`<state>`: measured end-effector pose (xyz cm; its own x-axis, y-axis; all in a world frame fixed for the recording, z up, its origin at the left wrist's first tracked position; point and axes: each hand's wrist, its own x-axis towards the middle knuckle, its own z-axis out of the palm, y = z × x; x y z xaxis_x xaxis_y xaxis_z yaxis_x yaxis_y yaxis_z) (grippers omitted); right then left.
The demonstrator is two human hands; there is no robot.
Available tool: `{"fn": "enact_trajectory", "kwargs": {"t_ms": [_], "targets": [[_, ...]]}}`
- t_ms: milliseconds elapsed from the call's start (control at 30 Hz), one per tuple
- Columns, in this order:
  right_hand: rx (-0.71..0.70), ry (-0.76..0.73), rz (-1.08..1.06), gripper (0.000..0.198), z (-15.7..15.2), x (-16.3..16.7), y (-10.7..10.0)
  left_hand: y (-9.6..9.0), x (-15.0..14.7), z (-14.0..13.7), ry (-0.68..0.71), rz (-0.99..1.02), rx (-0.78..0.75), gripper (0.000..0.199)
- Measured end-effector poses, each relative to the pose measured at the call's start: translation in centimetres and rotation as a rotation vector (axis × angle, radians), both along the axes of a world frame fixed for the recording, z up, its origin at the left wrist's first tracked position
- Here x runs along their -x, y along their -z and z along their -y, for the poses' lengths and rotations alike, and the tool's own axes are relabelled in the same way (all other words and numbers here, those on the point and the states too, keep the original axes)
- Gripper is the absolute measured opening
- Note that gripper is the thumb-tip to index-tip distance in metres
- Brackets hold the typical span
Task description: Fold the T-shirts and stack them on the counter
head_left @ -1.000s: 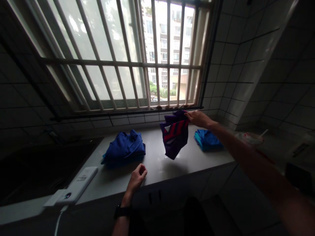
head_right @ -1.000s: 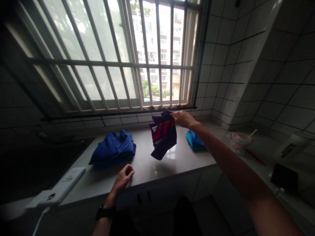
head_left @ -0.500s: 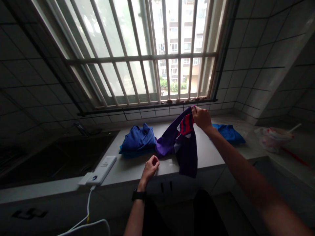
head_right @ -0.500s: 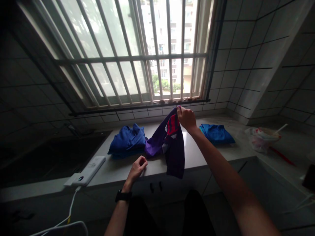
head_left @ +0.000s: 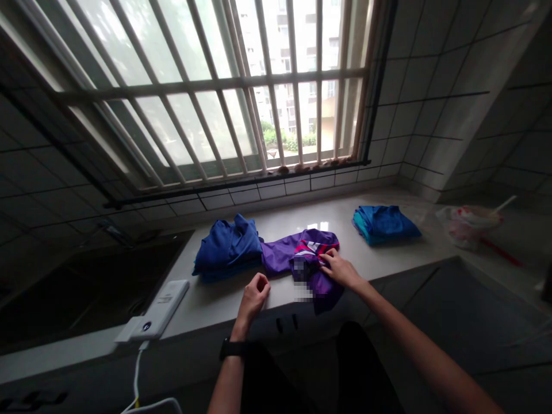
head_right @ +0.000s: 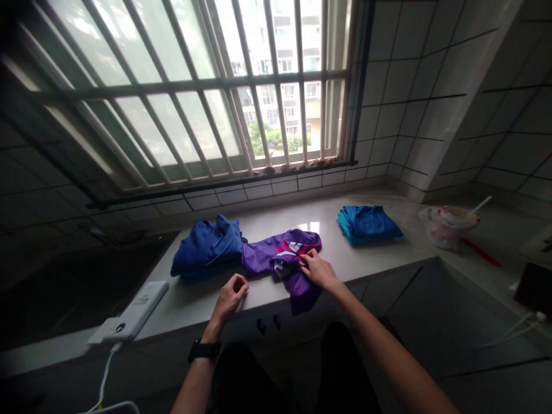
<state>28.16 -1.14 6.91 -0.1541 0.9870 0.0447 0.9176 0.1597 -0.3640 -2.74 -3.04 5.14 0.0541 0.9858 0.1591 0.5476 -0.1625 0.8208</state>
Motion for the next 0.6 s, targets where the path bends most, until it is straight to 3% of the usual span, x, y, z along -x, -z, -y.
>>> {"fn": "enact_trajectory", "kwargs": {"t_ms": [133,233,333,433,500,600], "targets": [[-0.068,0.056,-0.038,0.026,0.4,0.7,0.8,-0.2,-0.4,0.2,-0.012,-0.043,-0.008,0.012],[-0.099,0.085,-0.112,0.018,1.0,1.3,0.1,-0.5,-0.4,0.4,-0.018,-0.032,-0.014,0.013],[-0.058,-0.055,-0.276,0.004,2.2,1.4,-1.3,-0.5,-0.4,0.6,-0.027,0.005,-0.016,0.016],[-0.015,-0.265,-0.494,0.008,3.4,1.1,-2.4,-0.5,-0.6,0.7,-0.016,0.012,-0.020,0.020],[-0.083,-0.211,-0.609,0.008,3.7,0.8,-2.4,-0.6,-0.7,0.9,0.037,-0.003,-0.020,0.024],[-0.124,0.033,-0.644,0.010,3.4,0.8,-1.3,-0.9,-0.7,1.2,0.134,-0.038,-0.034,0.028]]}}
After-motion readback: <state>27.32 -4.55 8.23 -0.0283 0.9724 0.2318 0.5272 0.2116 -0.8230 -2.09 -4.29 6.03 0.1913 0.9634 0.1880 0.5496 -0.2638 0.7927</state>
